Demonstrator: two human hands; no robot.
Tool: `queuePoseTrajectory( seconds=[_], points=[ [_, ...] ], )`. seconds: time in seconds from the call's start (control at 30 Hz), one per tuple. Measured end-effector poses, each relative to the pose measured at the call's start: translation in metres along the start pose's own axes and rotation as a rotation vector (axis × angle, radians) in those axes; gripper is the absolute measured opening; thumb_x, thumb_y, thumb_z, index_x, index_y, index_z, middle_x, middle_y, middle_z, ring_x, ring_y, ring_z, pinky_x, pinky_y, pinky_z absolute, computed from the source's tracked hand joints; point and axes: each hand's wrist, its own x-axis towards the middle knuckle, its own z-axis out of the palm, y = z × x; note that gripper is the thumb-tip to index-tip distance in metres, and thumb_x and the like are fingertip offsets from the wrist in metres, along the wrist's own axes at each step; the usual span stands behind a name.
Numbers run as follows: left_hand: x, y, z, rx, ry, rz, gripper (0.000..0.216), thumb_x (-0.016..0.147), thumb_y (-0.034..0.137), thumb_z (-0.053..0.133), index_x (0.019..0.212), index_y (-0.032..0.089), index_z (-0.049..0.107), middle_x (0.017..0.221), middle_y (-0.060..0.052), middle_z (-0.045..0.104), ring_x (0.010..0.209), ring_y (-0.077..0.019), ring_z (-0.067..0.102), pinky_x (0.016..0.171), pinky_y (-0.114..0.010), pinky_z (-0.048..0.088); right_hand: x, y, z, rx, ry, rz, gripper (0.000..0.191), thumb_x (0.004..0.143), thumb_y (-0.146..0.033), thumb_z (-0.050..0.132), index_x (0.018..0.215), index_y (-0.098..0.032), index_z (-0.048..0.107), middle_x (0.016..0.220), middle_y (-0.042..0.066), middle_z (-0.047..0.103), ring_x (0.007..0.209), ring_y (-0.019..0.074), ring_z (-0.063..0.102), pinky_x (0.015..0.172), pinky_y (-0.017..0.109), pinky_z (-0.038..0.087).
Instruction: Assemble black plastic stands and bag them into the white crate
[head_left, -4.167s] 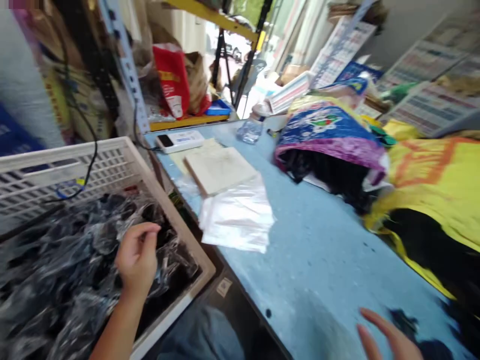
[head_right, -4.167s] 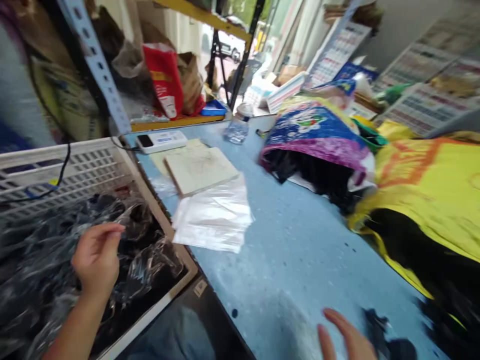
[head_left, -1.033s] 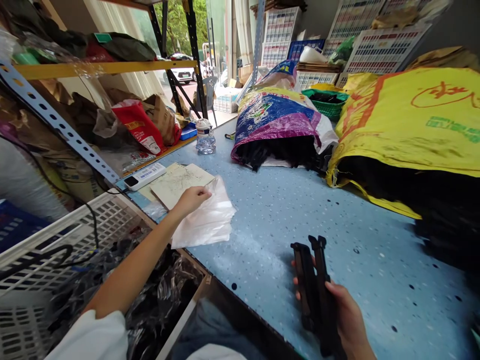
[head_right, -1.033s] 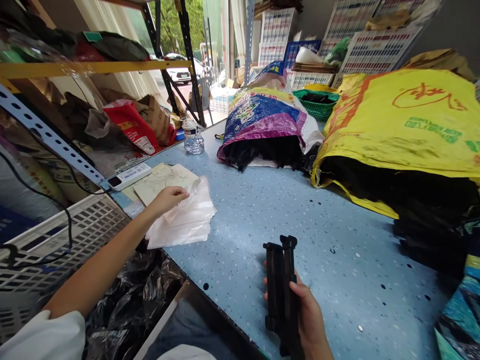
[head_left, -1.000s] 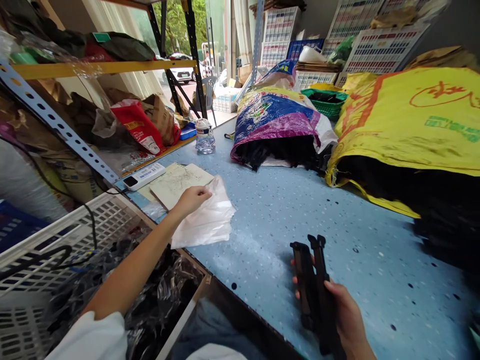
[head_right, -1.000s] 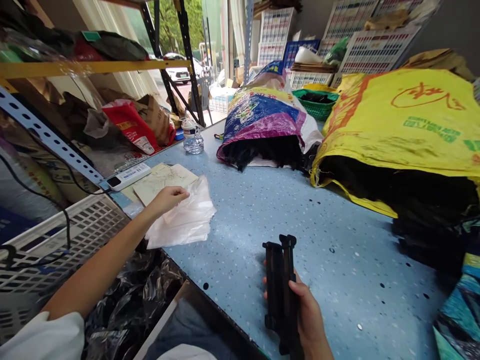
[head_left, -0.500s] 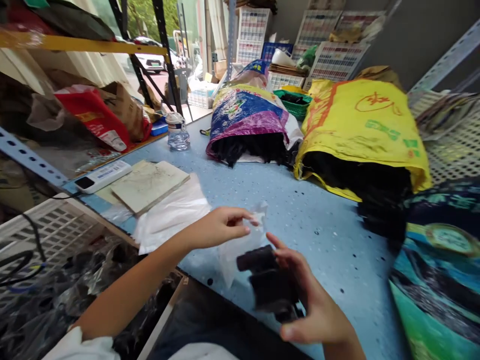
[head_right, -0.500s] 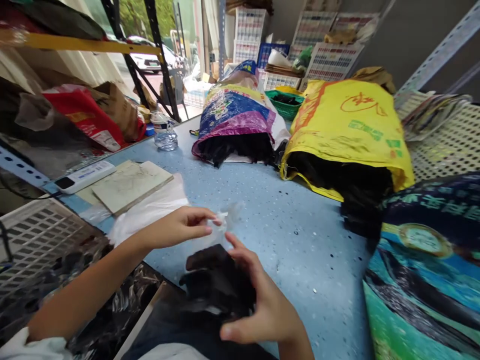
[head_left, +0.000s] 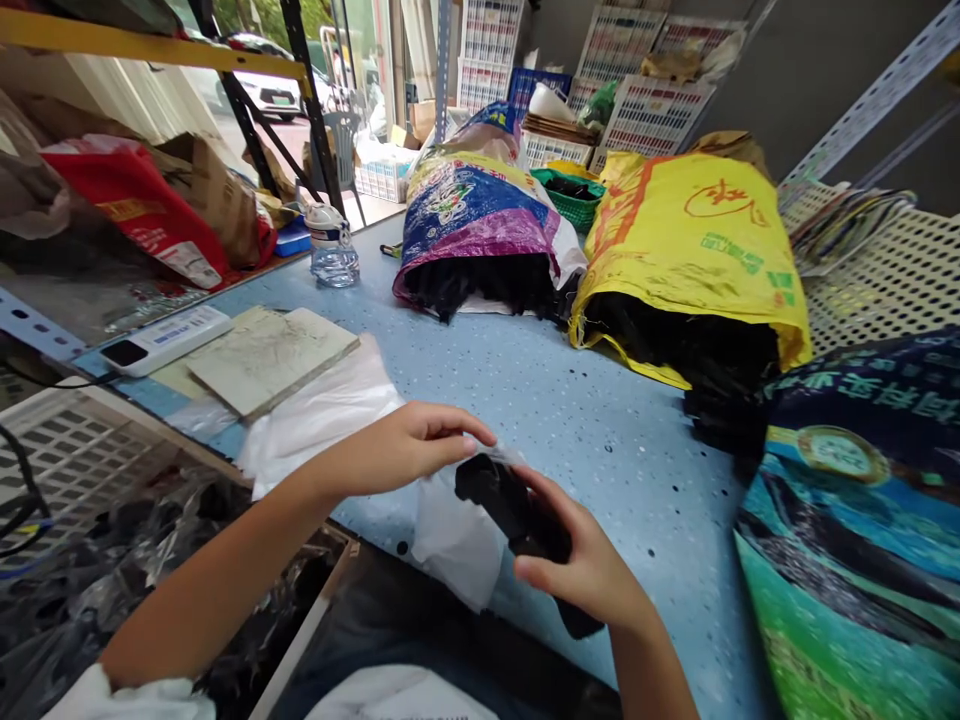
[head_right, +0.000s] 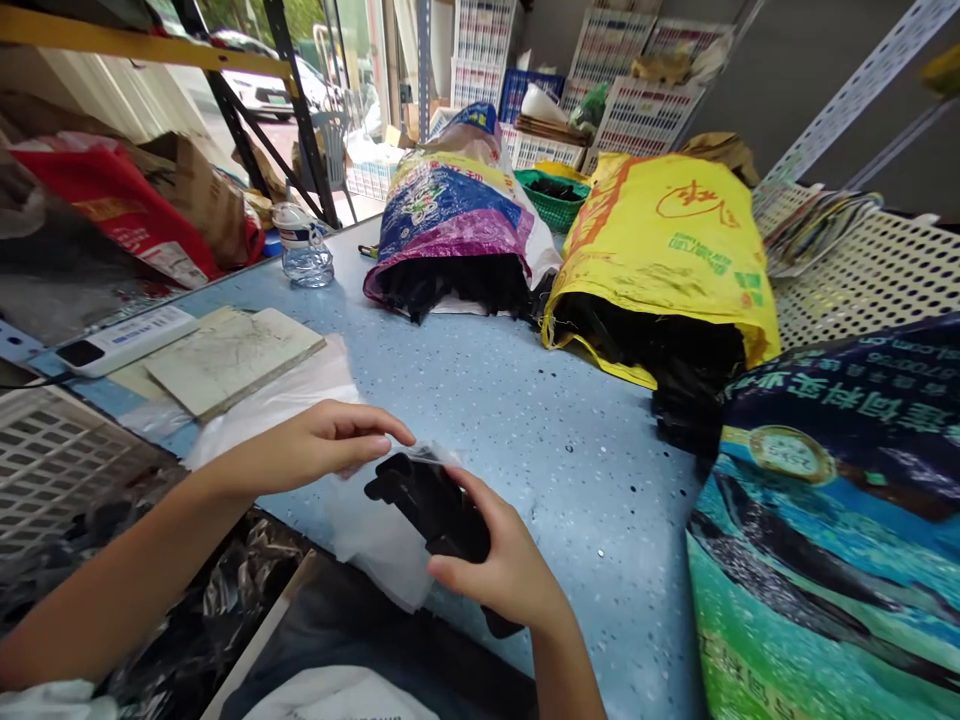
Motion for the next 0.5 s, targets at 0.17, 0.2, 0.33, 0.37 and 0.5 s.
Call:
queuePoseTrajectory(
  seconds=[0.17, 0.2, 0.33, 0.37, 0.5],
  points=[
    [-0.004, 0.015, 0.01, 0.113, -0.005, 0.111, 0.021, 0.072, 0.021, 0.049, 0.086, 0.023, 0.063, 0.054, 0.003, 0.053, 0.049, -0.0101, 0.045, 0.045, -0.018, 0.031, 0.002, -0.012, 0.012, -0.465, 0.178, 0.02, 0.058, 0.067, -0.025, 0.058, 0.12, -0.025, 0.035, 0.121, 0.006, 0.043, 0.11, 0.0259, 0.039, 0.089, 0.044, 0.034],
    [-0.006, 0.019, 0.016, 0.125, 0.009, 0.143, 0.022, 0.072, 0.019, 0.048, 0.087, 0.024, 0.063, 0.057, 0.003, 0.055, 0.05, -0.0106, 0.046, 0.046, -0.018, 0.032, 0.005, -0.013, 0.015, -0.531, 0.238, 0.02, 0.056, 0.068, -0.026, 0.056, 0.12, -0.023, 0.035, 0.121, 0.008, 0.043, 0.111, 0.0266, 0.038, 0.089, 0.045, 0.034],
    [-0.021, 0.02, 0.039, 0.124, -0.018, 0.215, 0.025, 0.073, 0.017, 0.048, 0.092, 0.027, 0.06, 0.062, 0.001, 0.059, 0.055, -0.0126, 0.052, 0.052, -0.02, 0.035, 0.011, -0.015, 0.018, -0.552, 0.506, -0.015, 0.049, 0.067, -0.029, 0.055, 0.112, -0.02, 0.039, 0.12, 0.012, 0.038, 0.112, 0.0301, 0.035, 0.085, 0.048, 0.035],
    [-0.026, 0.016, 0.04, 0.097, -0.065, 0.193, 0.024, 0.073, 0.02, 0.049, 0.094, 0.027, 0.059, 0.063, 0.001, 0.06, 0.055, -0.0129, 0.053, 0.053, -0.02, 0.036, 0.011, -0.016, 0.017, -0.48, 0.563, -0.021, 0.045, 0.066, -0.03, 0.056, 0.107, -0.021, 0.04, 0.118, 0.012, 0.039, 0.109, 0.0294, 0.038, 0.083, 0.047, 0.037],
    [-0.036, -0.014, 0.032, -0.204, -0.054, 0.046, 0.02, 0.077, 0.033, 0.047, 0.09, 0.022, 0.057, 0.064, -0.001, 0.061, 0.054, -0.0123, 0.056, 0.054, -0.021, 0.042, 0.002, -0.018, 0.01, -0.178, 0.686, -0.026, 0.036, 0.065, -0.035, 0.061, 0.091, -0.022, 0.039, 0.114, 0.009, 0.043, 0.089, 0.0213, 0.052, 0.071, 0.036, 0.045]
  ],
)
